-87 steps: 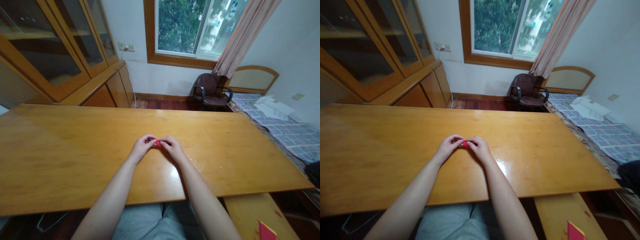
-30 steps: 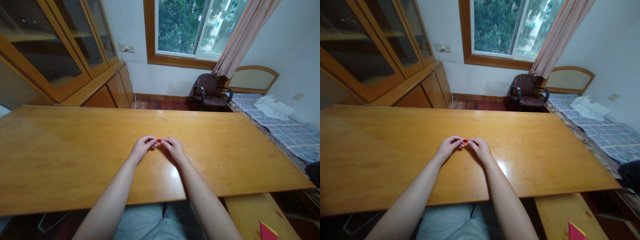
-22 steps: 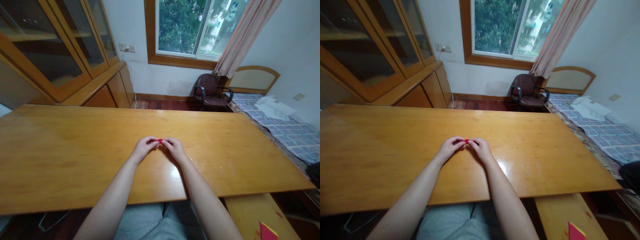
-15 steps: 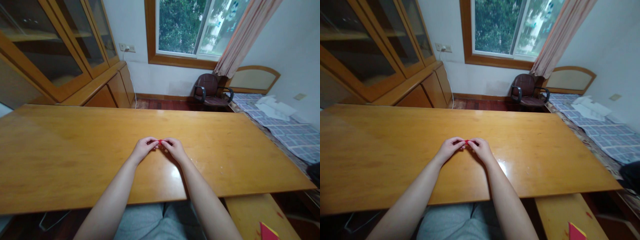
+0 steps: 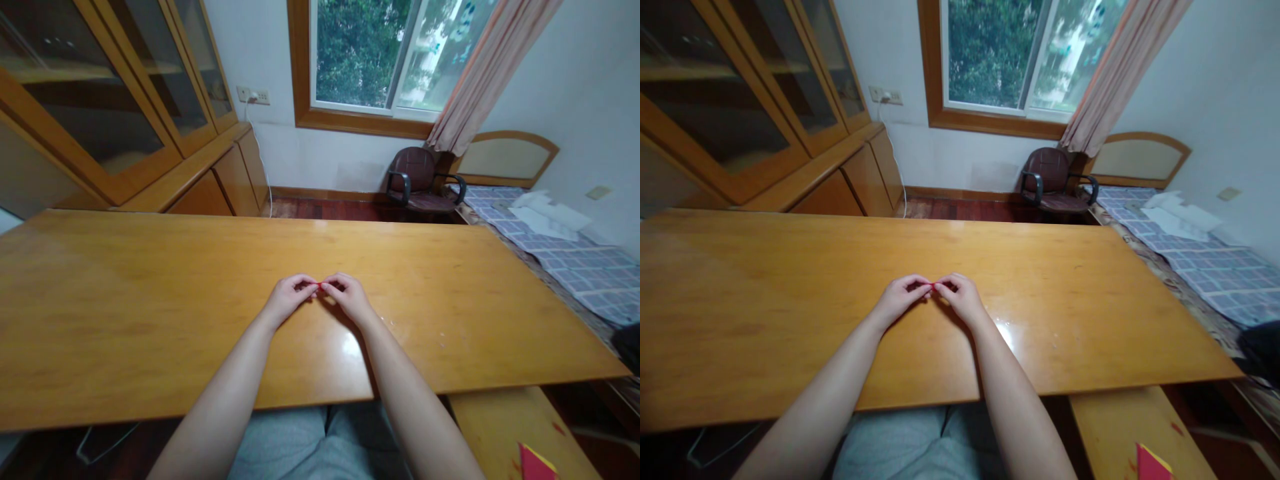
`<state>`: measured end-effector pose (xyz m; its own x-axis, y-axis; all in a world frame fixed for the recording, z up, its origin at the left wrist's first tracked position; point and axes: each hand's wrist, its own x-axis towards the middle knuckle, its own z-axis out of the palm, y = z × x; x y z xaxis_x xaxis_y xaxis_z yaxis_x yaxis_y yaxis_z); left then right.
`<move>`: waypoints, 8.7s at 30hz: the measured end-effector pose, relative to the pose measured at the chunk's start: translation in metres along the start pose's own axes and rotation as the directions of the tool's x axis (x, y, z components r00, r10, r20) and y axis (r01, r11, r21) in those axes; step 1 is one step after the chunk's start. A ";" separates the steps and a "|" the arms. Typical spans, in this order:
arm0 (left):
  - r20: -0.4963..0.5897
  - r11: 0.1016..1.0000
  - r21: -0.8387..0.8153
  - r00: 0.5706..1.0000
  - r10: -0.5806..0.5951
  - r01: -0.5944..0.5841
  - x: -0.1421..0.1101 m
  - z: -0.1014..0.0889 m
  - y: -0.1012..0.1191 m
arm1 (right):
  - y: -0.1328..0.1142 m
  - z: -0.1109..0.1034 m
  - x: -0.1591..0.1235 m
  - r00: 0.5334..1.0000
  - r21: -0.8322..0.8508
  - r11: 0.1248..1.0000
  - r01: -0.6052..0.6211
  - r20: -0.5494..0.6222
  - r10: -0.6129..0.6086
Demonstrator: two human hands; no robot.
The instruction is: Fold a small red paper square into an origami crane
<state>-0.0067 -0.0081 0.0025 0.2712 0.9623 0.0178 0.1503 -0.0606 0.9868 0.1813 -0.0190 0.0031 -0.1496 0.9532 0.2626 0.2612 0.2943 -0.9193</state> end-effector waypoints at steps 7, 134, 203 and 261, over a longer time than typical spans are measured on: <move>-0.030 0.986 -0.160 0.998 -0.055 0.050 0.004 0.002 -0.006 | 0.003 -0.001 0.000 0.998 0.091 0.995 -0.038 -0.055 0.043; 0.006 0.998 0.053 1.000 0.016 -0.016 0.000 0.001 0.003 | 0.009 -0.001 0.001 0.988 0.147 0.977 -0.153 0.029 0.151; 0.040 0.981 0.187 0.998 0.048 -0.055 0.000 0.000 0.004 | 0.001 0.000 0.001 0.994 0.059 0.993 -0.100 0.045 0.097; 0.049 0.996 -0.053 0.996 -0.068 0.071 0.005 -0.003 -0.001 | 0.010 0.001 0.003 0.983 0.266 0.947 -0.183 0.028 0.182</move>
<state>-0.0078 -0.0021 0.0018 0.3066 0.9501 -0.0573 0.1182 0.0217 0.9927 0.1829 -0.0134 -0.0057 -0.1262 0.9886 0.0826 0.0213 0.0859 -0.9961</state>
